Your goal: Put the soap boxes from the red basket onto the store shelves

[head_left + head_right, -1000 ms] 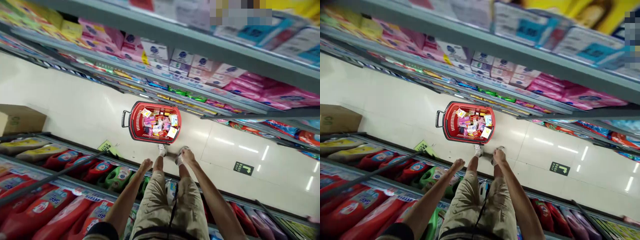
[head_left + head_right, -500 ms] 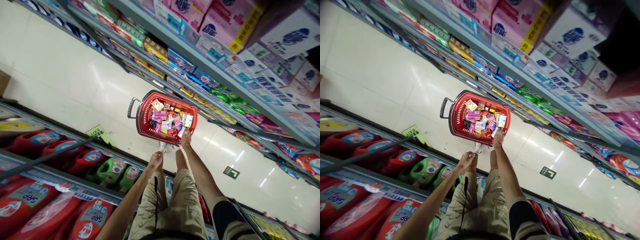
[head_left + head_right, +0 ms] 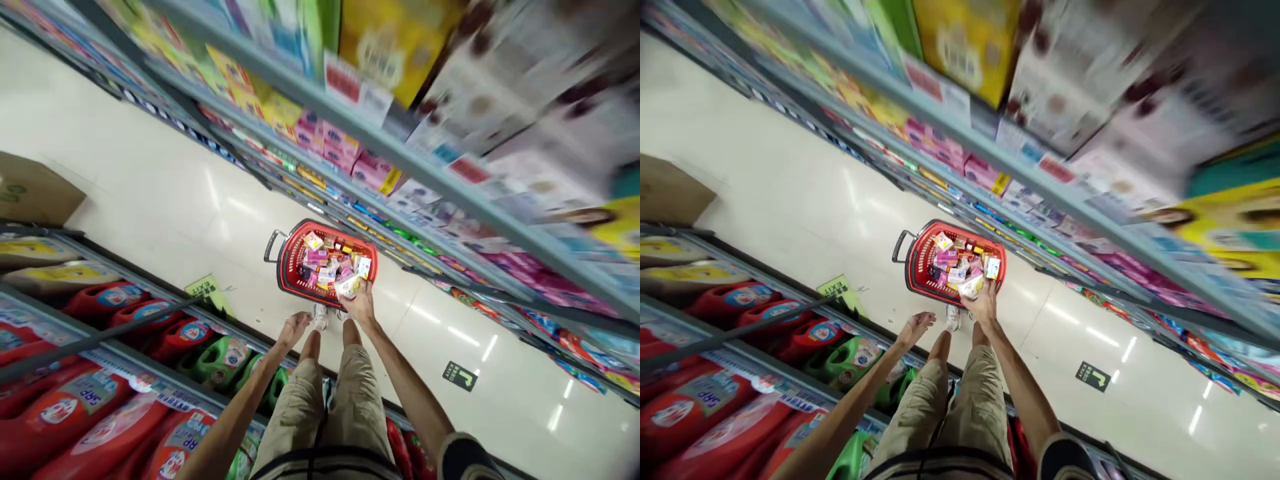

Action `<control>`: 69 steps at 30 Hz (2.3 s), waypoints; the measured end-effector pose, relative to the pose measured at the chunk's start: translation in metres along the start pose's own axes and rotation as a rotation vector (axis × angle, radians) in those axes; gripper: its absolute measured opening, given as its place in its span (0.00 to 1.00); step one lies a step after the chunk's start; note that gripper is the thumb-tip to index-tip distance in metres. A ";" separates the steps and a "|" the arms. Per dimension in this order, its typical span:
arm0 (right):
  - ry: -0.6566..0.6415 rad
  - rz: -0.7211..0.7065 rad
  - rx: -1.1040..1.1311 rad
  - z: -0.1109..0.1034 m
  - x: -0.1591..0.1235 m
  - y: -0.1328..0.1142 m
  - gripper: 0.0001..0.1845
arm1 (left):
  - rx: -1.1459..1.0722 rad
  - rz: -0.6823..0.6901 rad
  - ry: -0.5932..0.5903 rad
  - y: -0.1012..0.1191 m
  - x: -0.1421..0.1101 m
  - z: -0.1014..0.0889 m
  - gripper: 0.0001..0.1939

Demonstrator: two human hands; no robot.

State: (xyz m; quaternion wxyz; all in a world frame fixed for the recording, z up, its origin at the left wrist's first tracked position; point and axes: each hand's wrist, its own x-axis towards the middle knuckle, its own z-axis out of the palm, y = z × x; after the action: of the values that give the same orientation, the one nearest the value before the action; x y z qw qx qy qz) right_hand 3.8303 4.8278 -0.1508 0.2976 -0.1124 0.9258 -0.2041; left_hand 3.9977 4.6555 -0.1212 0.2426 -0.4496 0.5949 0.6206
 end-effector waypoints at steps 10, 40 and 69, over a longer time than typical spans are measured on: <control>0.344 -0.342 0.604 -0.197 -0.177 -0.133 0.49 | -0.619 0.485 -0.157 0.194 -0.209 0.014 0.40; 0.810 -0.497 1.119 -0.379 -0.365 -0.083 0.17 | -0.218 0.792 -0.394 0.272 -0.431 0.114 0.46; 1.020 -0.393 0.957 -0.487 -0.281 -0.044 0.24 | 0.238 1.433 -0.008 0.421 -0.352 0.193 0.24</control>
State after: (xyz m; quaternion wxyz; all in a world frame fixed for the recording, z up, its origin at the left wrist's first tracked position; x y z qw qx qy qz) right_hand 3.7678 5.0328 0.3707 -0.1969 -0.0251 0.7214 -0.6635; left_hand 3.7616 4.8488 0.3742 -0.1743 0.0824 0.8061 0.5596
